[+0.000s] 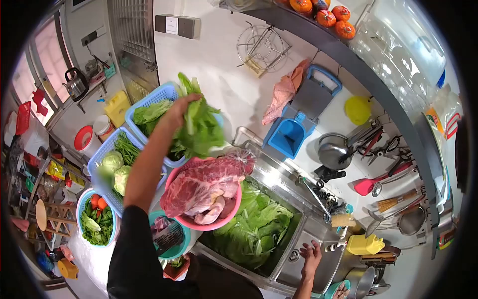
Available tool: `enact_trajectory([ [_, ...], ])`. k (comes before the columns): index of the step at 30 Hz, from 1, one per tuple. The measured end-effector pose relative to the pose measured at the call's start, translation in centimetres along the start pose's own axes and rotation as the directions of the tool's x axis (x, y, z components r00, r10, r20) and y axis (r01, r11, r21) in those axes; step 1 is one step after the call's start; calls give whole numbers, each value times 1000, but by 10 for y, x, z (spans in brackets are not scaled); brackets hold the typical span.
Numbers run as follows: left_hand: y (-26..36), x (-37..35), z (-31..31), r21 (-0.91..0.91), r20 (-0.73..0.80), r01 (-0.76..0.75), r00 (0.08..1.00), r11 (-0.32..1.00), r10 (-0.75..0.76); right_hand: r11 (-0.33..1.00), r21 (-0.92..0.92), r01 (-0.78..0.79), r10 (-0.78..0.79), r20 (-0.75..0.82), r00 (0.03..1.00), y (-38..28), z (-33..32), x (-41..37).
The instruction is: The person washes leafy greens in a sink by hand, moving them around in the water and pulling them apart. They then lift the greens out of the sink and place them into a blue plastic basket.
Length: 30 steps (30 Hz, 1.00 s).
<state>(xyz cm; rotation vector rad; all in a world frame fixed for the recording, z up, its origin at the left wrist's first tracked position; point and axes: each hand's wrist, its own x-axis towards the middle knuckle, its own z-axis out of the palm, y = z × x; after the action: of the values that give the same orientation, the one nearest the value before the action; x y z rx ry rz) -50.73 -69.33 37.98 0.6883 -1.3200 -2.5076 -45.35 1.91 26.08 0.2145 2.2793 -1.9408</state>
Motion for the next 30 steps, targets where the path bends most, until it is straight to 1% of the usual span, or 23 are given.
enact_trajectory([
  [1,23,1,-7,201,-31,-9,999,980,15,1000,-3,-15,15,-12,1000,2,-2,0],
  [2,43,2,-11,395,-56,-9,998,918,34,1000,-13,-24,23,-31,999,3,-2,-3],
  [3,53,15,-20,550,-57,31,998,834,1,999,-22,-39,38,-42,998,7,-3,-5],
  [5,70,39,-37,803,-72,90,996,589,-54,997,-40,-66,64,-62,996,15,-4,-6],
  [8,60,91,-72,967,15,40,977,250,-212,994,-73,-82,77,-75,994,16,3,-11],
  [9,49,106,-81,993,-25,44,983,105,-179,995,-75,-71,66,-63,996,18,6,-13],
  [11,12,112,-99,981,-98,80,991,-179,-93,995,-89,-49,46,-28,999,18,8,-14],
  [12,1,100,-100,958,-211,207,978,-199,3,991,-125,-44,42,-19,999,19,8,-13],
  [13,-10,83,-99,919,-319,333,943,-210,98,986,-160,-44,43,-10,999,20,8,-14],
  [14,-20,71,-99,866,-416,453,888,-214,195,981,-191,-46,46,-3,999,23,9,-15],
  [16,-43,62,-108,879,-324,426,864,-215,385,980,-187,-73,76,10,997,33,8,-18],
  [17,-55,57,-114,884,-276,414,836,-215,475,979,-187,-84,89,20,996,37,8,-18],
  [19,-82,47,-119,861,-7,308,803,-405,596,981,-162,-105,113,41,993,44,12,-15],
  [20,-91,45,-119,826,137,260,767,-499,627,982,-149,-115,124,48,991,47,14,-14],
  [22,-95,35,-120,882,-102,315,854,-350,510,977,-196,-83,104,100,990,48,24,-12],
  [23,-97,30,-119,894,-218,356,876,-271,431,973,-222,-61,91,129,987,47,28,-7],
  [26,-87,29,-130,913,-319,393,853,-107,414,966,-256,21,27,182,983,53,37,-1],
  [27,-84,32,-130,896,-324,417,848,-152,419,964,-263,37,14,188,982,57,37,-1],
  [28,-83,38,-128,878,-325,434,850,-202,416,955,-296,26,32,190,981,61,37,0],
  [29,-81,44,-129,862,-330,451,846,-232,419,972,-232,-21,67,193,979,57,41,-3],
  [30,-81,52,-133,848,-330,458,850,-267,410,972,-233,-34,80,187,979,83,33,3],
])
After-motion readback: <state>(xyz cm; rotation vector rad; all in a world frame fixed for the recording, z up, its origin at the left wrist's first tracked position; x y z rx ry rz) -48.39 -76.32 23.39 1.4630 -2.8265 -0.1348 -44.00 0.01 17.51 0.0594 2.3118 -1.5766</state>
